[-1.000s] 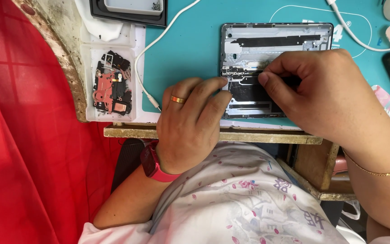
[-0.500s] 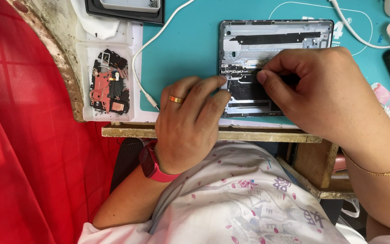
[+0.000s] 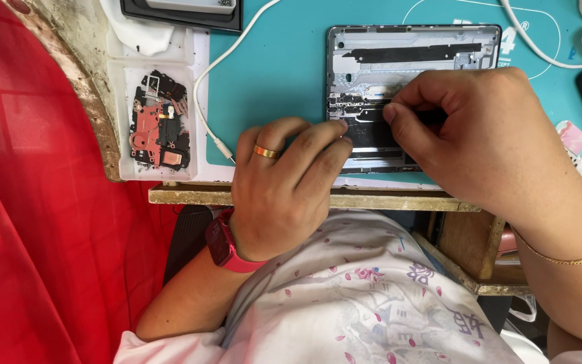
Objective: Disassembling and repairing the hinge mechanism of a foldable smartphone using specialized tools on a repair mat.
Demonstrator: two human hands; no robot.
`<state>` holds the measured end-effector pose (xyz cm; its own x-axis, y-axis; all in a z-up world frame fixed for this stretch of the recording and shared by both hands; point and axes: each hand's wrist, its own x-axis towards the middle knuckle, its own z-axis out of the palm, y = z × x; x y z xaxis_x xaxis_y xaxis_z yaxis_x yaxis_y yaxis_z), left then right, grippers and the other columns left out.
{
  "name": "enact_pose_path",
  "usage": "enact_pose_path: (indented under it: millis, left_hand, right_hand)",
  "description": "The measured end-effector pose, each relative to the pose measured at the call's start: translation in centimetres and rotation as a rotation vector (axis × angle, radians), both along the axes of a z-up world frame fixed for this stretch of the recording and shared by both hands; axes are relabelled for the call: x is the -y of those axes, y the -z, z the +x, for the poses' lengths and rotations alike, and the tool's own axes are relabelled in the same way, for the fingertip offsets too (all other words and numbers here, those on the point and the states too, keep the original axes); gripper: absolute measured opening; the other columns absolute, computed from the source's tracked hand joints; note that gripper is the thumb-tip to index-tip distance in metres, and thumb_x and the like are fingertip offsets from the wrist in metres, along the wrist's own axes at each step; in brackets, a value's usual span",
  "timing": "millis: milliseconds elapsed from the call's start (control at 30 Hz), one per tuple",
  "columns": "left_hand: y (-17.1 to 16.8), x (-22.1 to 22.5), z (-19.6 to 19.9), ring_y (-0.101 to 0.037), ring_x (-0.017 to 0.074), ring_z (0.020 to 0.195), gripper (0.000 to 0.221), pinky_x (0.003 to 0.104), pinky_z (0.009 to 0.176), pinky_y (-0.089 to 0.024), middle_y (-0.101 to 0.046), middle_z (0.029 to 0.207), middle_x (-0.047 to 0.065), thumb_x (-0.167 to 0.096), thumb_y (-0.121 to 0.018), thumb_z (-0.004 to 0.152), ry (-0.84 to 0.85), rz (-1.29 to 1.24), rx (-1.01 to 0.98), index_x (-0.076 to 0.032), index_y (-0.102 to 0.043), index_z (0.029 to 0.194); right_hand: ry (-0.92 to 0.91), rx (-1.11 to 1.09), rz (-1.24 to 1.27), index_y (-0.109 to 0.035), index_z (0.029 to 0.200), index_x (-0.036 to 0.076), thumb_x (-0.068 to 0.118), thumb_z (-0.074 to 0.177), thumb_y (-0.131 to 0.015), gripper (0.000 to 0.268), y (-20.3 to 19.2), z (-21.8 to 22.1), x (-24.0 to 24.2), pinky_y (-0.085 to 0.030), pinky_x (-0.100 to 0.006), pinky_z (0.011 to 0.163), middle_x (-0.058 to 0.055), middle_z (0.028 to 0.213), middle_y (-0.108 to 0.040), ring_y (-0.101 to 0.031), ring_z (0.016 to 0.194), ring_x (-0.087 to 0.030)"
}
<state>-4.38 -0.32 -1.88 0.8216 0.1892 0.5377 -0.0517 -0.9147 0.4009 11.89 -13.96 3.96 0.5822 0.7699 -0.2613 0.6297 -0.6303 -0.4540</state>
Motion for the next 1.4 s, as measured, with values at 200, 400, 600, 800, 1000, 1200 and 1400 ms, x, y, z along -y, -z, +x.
enact_pose_path:
  millis: [200, 400, 600, 800, 1000, 1200, 1400]
  left_hand:
    - [-0.4, 0.2, 0.2, -0.064, 0.0265, 0.101, 0.02, 0.041, 0.077, -0.044, -0.071, 0.125, 0.002, -0.003, -0.051, 0.105, 0.061, 0.083, 0.004, -0.012, -0.067, 0.095]
    - [0.2, 0.6, 0.5, -0.065, 0.026, 0.101, 0.021, 0.038, 0.073, -0.047, -0.073, 0.126, 0.003, -0.008, -0.055, 0.106, 0.053, 0.146, -0.004, -0.016, -0.065, 0.09]
    - [0.4, 0.6, 0.5, -0.064, 0.0257, 0.099, 0.02, 0.038, 0.07, -0.047, -0.074, 0.126, 0.003, -0.007, -0.055, 0.106, 0.056, 0.158, -0.003, -0.015, -0.066, 0.09]
    - [0.3, 0.6, 0.5, -0.063, 0.0248, 0.097, 0.02, 0.038, 0.069, -0.045, -0.073, 0.127, 0.002, -0.005, -0.051, 0.104, 0.037, 0.169, -0.024, -0.014, -0.066, 0.094]
    - [0.3, 0.7, 0.5, -0.063, 0.0242, 0.096, 0.021, 0.038, 0.07, -0.045, -0.073, 0.127, 0.001, -0.005, -0.048, 0.104, 0.023, 0.173, -0.033, -0.014, -0.065, 0.095]
    - [0.3, 0.7, 0.5, -0.062, 0.0235, 0.096, 0.021, 0.037, 0.071, -0.045, -0.073, 0.127, 0.001, -0.005, -0.048, 0.104, 0.022, 0.16, -0.04, -0.013, -0.066, 0.095]
    - [-0.3, 0.7, 0.3, -0.063, 0.0263, 0.096, 0.024, 0.041, 0.074, -0.045, -0.073, 0.129, -0.001, -0.008, -0.044, 0.106, 0.041, 0.124, -0.058, -0.014, -0.063, 0.093]
  right_hand:
    - [-0.025, 0.026, 0.012, -0.078, 0.094, 0.012, 0.016, 0.1, -0.068, 0.012, 0.3, 0.2, 0.1, -0.045, -0.035, 0.061, -0.001, 0.074, -0.074, -0.065, 0.061, -0.018]
    - [-0.027, 0.025, 0.005, -0.077, 0.093, 0.013, 0.017, 0.1, -0.067, 0.013, 0.4, 0.3, 0.1, -0.045, -0.035, 0.062, 0.0, 0.074, -0.074, -0.064, 0.06, -0.019]
    - [-0.04, 0.03, 0.035, -0.077, 0.092, 0.011, 0.015, 0.1, -0.068, 0.013, 0.4, 0.1, 0.1, -0.046, -0.034, 0.061, -0.001, 0.073, -0.074, -0.065, 0.061, -0.018]
    - [-0.048, 0.073, 0.066, -0.077, 0.091, 0.009, 0.013, 0.1, -0.069, 0.013, 0.5, -0.2, 0.1, -0.046, -0.033, 0.06, -0.001, 0.077, -0.075, -0.067, 0.065, -0.016]
    - [-0.072, 0.124, 0.089, -0.076, 0.088, 0.007, 0.012, 0.101, -0.071, 0.015, 0.9, -0.2, 0.4, -0.045, -0.033, 0.06, -0.002, 0.074, -0.073, -0.064, 0.061, -0.017]
    - [-0.09, 0.161, 0.098, -0.075, 0.086, 0.008, 0.012, 0.099, -0.074, 0.013, 1.2, -0.2, 0.5, -0.045, -0.034, 0.06, -0.002, 0.074, -0.072, -0.065, 0.062, -0.017]
    - [-0.088, 0.216, 0.14, -0.07, 0.079, 0.009, 0.013, 0.093, -0.071, 0.015, 1.7, -0.6, 0.1, -0.044, -0.04, 0.057, -0.006, 0.068, -0.068, -0.063, 0.059, -0.024]
